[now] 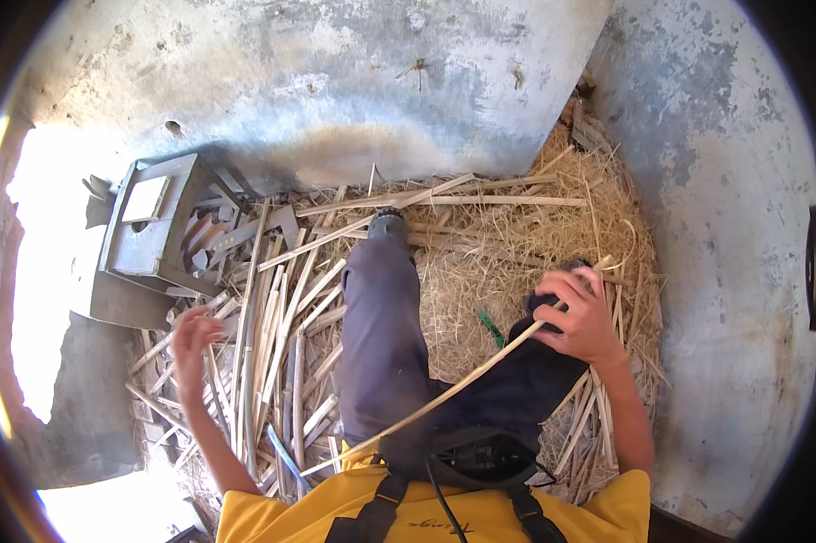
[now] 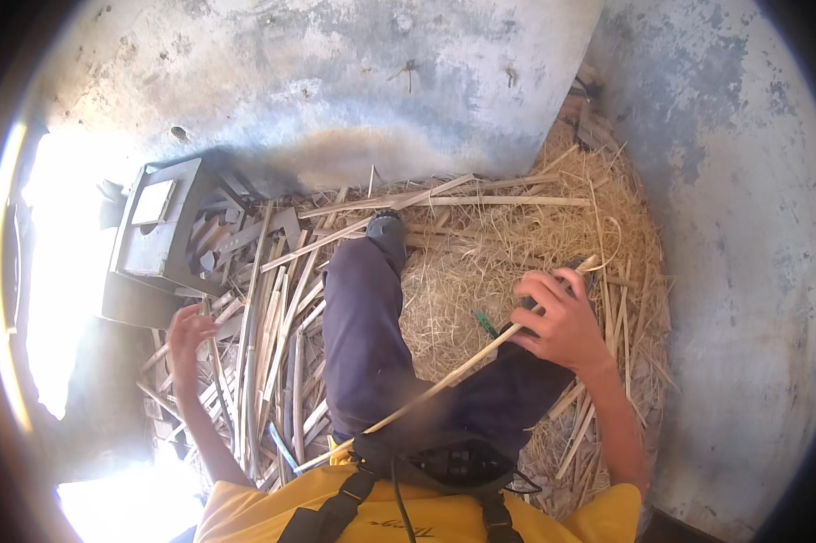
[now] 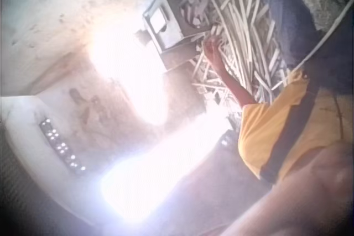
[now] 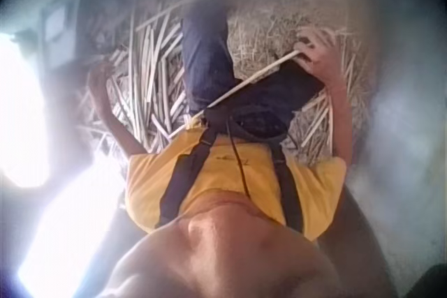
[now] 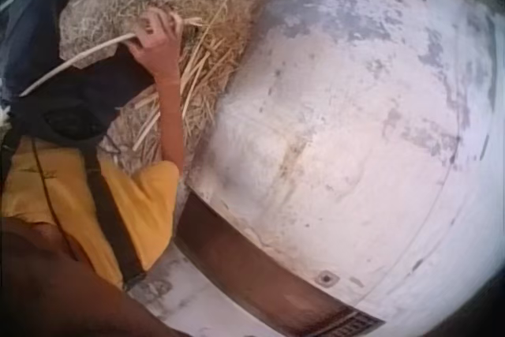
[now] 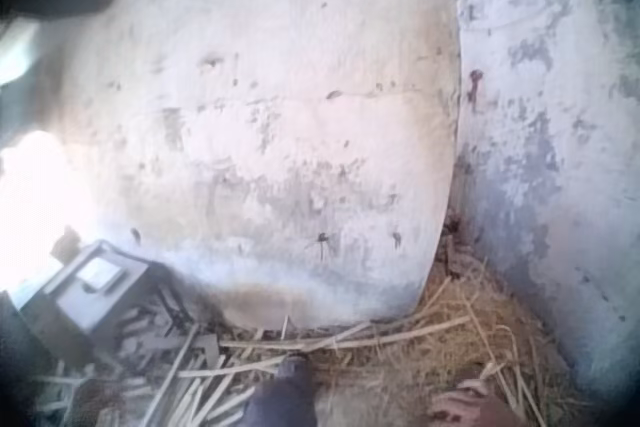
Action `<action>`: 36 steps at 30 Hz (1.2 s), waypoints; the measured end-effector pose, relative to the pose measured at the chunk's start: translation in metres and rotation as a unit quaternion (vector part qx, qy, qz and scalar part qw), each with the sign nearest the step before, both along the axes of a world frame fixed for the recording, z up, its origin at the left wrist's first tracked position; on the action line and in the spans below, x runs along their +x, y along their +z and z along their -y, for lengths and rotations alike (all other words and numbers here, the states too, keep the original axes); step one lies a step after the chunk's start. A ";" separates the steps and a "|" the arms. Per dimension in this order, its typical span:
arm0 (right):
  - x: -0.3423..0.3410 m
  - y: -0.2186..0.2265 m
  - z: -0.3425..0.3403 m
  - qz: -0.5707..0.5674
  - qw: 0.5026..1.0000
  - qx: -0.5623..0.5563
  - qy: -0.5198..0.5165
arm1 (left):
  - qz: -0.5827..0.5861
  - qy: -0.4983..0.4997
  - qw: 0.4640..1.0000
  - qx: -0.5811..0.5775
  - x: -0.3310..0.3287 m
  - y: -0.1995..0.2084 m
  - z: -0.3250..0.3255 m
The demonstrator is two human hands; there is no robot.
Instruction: The person shaves a piece of wood using a machete, working on the surface while sitting on a floor covered in wood shavings.
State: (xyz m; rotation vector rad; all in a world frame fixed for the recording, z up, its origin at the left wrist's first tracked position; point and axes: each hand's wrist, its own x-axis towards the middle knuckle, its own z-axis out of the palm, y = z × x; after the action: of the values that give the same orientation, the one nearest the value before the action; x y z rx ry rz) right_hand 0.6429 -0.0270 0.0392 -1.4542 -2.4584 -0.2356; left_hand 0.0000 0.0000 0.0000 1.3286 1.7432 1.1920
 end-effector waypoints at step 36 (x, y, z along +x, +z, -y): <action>0.047 -0.019 0.102 -0.274 0.837 -0.001 -0.473 | -0.225 0.087 0.850 -0.469 -0.036 -0.385 0.315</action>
State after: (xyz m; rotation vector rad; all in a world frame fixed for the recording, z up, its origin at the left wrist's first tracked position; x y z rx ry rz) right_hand 0.6899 -0.1287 0.0198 -2.2338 -1.1519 0.0156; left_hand -0.0356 -0.3146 -0.3846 0.8535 2.3427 -0.0295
